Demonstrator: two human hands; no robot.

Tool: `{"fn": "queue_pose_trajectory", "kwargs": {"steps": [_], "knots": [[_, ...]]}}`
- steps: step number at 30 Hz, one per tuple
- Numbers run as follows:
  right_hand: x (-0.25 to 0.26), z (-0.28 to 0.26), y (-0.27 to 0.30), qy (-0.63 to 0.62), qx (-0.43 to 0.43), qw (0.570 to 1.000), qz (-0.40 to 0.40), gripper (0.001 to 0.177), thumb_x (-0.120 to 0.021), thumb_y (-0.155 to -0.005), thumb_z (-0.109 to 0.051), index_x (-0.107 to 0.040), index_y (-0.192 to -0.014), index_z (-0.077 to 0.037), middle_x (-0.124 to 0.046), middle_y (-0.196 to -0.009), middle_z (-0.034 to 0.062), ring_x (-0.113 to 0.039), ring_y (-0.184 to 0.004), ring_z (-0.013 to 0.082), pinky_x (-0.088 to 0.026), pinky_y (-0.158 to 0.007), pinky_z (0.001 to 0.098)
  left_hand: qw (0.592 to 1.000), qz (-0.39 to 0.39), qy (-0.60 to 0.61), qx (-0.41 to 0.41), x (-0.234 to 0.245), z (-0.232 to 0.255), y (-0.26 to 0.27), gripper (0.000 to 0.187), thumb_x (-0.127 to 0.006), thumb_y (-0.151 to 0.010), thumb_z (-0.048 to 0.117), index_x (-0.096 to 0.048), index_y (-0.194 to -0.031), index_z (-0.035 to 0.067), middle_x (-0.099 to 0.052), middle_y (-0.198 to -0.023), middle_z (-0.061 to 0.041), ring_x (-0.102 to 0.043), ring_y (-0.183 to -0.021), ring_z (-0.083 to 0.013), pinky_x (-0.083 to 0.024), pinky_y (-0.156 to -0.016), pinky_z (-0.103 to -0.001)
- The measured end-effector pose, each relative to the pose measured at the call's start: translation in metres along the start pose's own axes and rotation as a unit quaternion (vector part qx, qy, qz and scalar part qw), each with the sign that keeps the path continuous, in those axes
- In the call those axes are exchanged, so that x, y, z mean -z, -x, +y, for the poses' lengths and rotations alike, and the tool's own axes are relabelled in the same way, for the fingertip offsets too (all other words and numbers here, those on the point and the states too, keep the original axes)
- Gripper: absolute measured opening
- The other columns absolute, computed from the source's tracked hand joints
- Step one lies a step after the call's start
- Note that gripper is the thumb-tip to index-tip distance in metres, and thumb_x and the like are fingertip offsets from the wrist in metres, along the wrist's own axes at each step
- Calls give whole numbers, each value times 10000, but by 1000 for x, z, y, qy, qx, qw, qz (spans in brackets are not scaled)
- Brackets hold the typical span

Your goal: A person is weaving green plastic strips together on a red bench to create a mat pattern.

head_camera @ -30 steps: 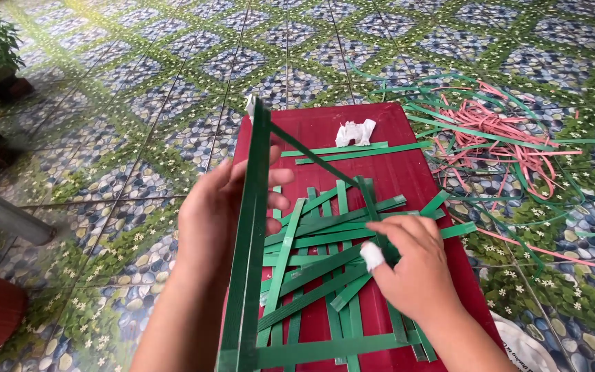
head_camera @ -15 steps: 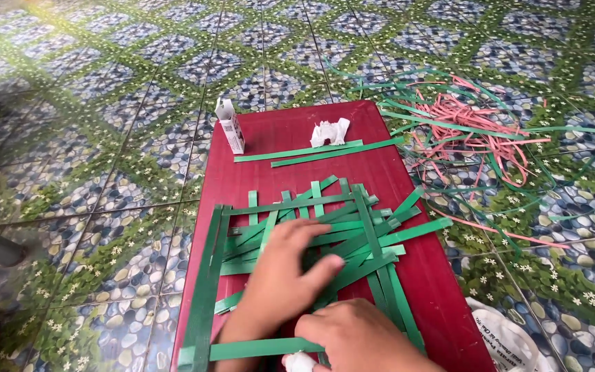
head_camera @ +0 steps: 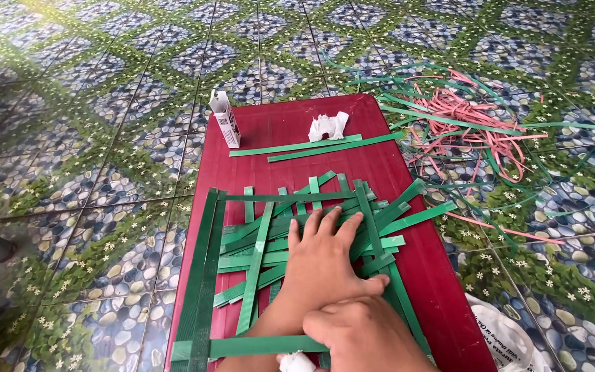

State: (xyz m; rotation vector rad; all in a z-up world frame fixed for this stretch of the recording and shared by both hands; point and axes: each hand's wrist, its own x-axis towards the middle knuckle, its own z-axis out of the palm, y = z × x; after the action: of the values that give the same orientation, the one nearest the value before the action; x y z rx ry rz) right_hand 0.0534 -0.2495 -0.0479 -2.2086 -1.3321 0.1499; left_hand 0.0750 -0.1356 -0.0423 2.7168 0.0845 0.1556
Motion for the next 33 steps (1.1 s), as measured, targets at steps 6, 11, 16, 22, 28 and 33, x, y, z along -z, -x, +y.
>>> {"fn": "queue_pose_trajectory", "kwargs": {"steps": [6, 11, 16, 22, 28, 33], "knots": [[9, 2, -1, 19, -57, 994, -87, 405, -637, -724, -452, -431, -565, -142, -503, -522, 41, -475, -465, 238, -279, -400, 418, 1000, 18, -10, -3, -3, -9, 0, 782, -618, -583, 603, -455, -1261, 250, -365, -1311, -106, -246, -1226, -343, -128, -965, -611], [11, -3, -1, 40, -67, 992, -98, 577, -557, -778, -636, -383, -539, -141, -438, -474, 34, -403, -423, 169, -251, -410, 390, 999, 32, -18, 0, -9, -12, -1, 714, -612, -594, 564, -496, -1219, 239, -367, -1309, -95, -256, -1222, -338, -125, -975, -601], [9, -8, 1, 59, -47, 989, -126, 612, -557, -781, -703, -385, -594, -147, -388, -490, 34, -385, -428, 269, -216, -409, 429, 998, 62, -23, -7, -8, -11, 2, 660, -604, -621, 510, -510, -1199, 205, -404, -1290, -104, -281, -1215, -338, -143, -968, -605], [4, -6, 1, 69, -8, 986, -152, 542, -523, -819, -623, -382, -627, -137, -446, -511, 47, -416, -422, 299, -219, -359, 451, 994, 105, -21, -29, -7, -5, 5, 584, -525, -675, 537, -567, -1104, 144, -487, -1163, -113, -388, -1089, -334, -204, -914, -649], [11, -7, 6, 86, -35, 992, -84, 658, -470, -779, -766, -344, -567, -156, -338, -448, 8, -332, -374, 216, -225, -386, 405, 990, 108, -82, -47, -18, -10, 4, 728, -566, -634, 620, -498, -1172, 135, -475, -1124, -121, -408, -1015, -332, -258, -927, -520], [18, -8, 3, 81, -24, 988, -130, 548, -498, -798, -652, -406, -609, -146, -476, -516, 26, -467, -451, 312, -265, -385, 453, 990, 65, -96, -84, -16, -10, 4, 748, -525, -687, 587, -393, -1301, 179, -397, -1288, -143, -336, -1152, -361, -220, -924, -570]]}}
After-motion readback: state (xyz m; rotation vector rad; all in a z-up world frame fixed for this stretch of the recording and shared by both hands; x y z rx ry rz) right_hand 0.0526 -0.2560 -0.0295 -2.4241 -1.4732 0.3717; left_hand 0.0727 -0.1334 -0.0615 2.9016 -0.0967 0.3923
